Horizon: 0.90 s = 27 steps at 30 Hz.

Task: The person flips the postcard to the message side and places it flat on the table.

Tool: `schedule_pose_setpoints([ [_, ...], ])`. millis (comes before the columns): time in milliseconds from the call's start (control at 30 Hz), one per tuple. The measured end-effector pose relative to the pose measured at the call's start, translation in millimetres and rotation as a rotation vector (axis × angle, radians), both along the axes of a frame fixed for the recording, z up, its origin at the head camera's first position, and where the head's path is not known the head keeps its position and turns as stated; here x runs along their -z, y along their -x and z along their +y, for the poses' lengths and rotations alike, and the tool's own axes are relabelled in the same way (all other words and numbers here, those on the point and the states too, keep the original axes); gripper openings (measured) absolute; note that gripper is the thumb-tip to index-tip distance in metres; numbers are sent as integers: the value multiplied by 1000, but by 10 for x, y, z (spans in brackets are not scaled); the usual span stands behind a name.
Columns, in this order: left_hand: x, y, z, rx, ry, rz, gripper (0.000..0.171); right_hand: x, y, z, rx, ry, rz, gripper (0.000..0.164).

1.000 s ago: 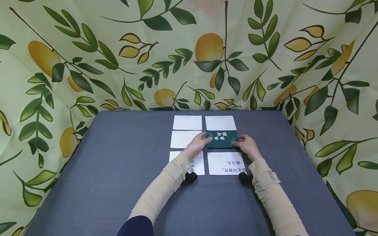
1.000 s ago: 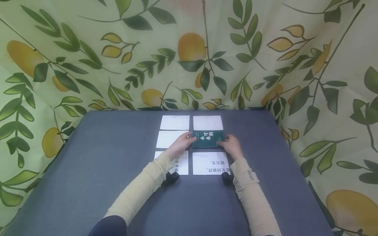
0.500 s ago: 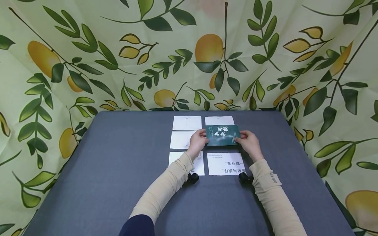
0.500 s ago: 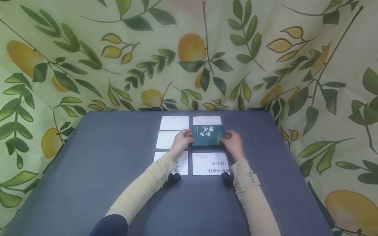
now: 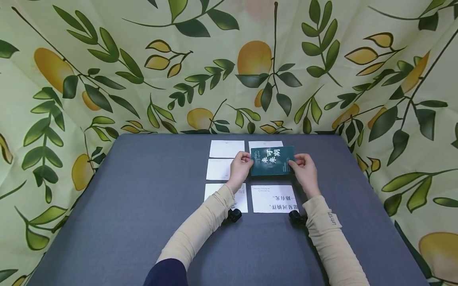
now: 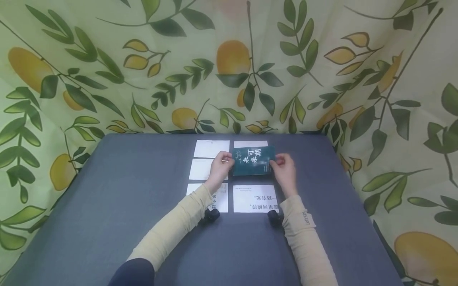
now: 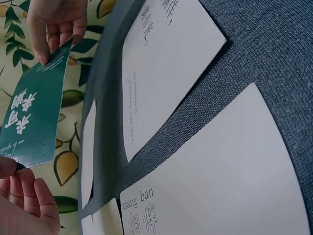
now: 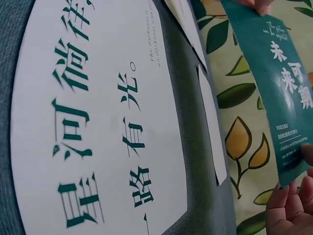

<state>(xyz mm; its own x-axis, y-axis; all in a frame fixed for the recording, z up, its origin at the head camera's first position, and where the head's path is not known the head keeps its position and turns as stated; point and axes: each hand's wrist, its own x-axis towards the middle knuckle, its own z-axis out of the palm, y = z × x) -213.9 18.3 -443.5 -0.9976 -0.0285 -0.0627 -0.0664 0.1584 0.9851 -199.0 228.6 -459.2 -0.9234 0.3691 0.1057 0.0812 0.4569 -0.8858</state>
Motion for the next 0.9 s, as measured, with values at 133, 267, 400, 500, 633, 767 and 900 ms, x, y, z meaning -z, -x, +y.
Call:
schedule_pose_setpoints([
  [133,2,-7,-17,21,-20,41,9,335,171,182,34,17,85,26],
  [267,26,-1,-37,35,-27,58,9,530,286,288,45,108,110,30],
  [400,53,3,-59,33,-10,57,11,539,303,307,50,234,139,38],
  [500,63,2,-73,37,-23,51,18,530,297,320,68,246,171,43],
  [633,57,-6,-85,42,-61,36,27,529,285,336,85,256,182,46],
  [767,54,-13,-95,35,-67,35,25,540,267,349,95,277,147,49],
  [900,57,-25,-106,71,-77,31,18,574,242,352,115,247,81,53],
])
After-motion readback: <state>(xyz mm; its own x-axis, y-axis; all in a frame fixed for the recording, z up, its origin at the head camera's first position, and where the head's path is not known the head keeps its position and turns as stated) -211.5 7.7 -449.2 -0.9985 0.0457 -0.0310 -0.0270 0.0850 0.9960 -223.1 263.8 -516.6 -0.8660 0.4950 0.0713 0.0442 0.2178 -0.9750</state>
